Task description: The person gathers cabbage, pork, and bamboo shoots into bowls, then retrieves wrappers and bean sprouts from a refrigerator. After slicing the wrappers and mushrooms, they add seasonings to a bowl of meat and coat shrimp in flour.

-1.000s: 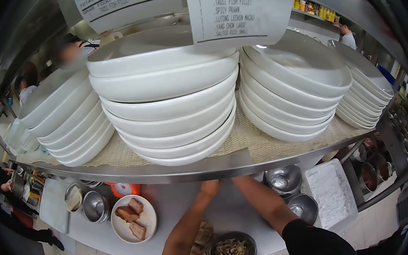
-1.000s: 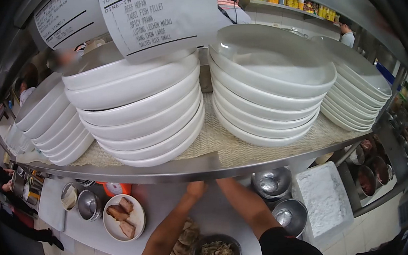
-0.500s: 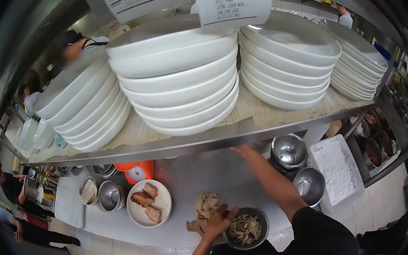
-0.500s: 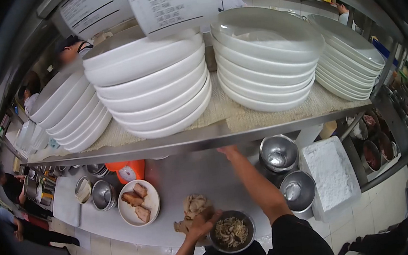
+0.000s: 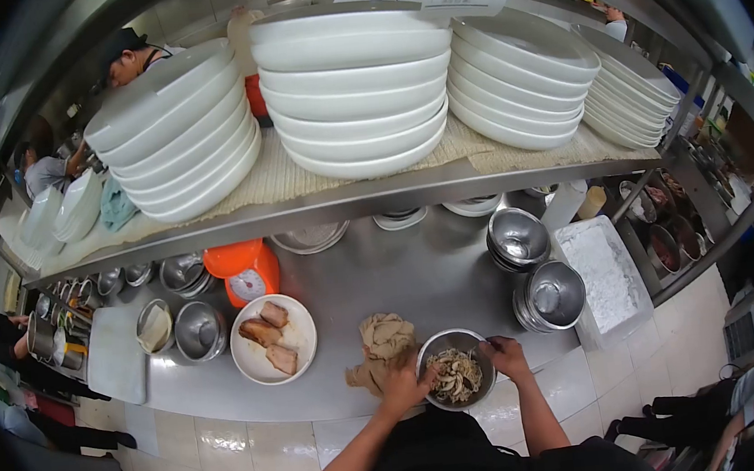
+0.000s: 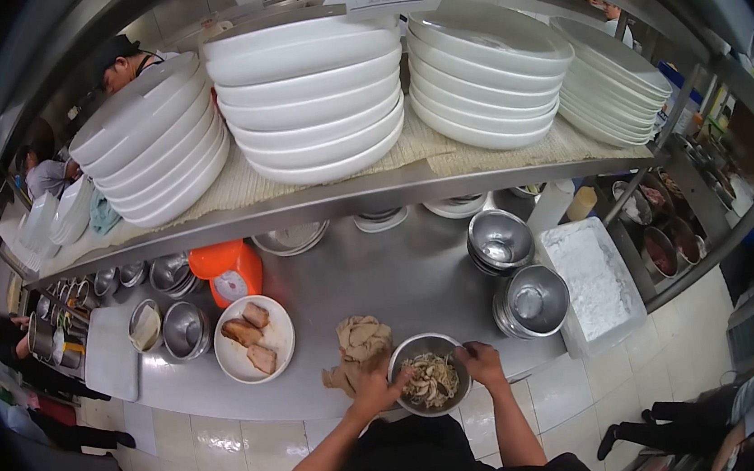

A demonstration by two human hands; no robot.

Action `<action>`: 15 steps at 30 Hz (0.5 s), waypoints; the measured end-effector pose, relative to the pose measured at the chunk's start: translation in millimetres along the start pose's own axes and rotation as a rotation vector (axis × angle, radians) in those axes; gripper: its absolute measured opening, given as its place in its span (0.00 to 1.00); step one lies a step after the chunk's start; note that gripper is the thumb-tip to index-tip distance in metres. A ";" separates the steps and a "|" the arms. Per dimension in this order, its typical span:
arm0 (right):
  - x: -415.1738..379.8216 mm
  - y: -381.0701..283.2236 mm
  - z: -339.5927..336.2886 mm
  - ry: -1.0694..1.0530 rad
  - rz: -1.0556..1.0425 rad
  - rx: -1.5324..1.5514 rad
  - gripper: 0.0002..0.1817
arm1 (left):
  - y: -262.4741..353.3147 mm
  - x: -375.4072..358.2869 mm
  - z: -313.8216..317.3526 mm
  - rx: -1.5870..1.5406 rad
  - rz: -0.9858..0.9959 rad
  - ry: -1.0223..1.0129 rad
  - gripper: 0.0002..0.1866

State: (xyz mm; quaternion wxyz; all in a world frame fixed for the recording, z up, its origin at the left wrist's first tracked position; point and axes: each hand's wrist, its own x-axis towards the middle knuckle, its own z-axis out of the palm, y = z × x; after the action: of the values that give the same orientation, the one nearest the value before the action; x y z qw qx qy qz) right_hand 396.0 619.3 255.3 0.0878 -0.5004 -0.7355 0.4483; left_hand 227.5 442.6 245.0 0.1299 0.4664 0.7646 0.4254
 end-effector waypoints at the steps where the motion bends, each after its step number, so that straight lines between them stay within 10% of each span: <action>1: -5.2 -5.3 2.7 -0.001 0.003 -0.005 0.24 | 1.9 -1.5 -0.9 -0.005 -0.003 -0.001 0.30; 8: -20.3 -7.8 17.4 0.157 -0.229 -0.413 0.15 | -0.1 -0.6 -19.6 -0.375 -0.088 -0.023 0.23; 13: -32.6 -61.2 13.3 0.164 -0.367 -0.127 0.13 | 2.6 -9.1 -58.3 -0.472 -0.274 -0.086 0.17; 15: -38.0 -88.3 12.8 0.105 -0.329 -0.098 0.12 | 14.9 -10.9 -79.0 -0.819 -0.686 -0.260 0.17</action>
State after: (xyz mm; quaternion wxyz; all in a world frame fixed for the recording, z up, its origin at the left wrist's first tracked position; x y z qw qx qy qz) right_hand 348.9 572.4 326.0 0.1737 -0.3999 -0.8228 0.3645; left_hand 195.2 394.9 302.1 0.5253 0.1505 0.6224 0.5604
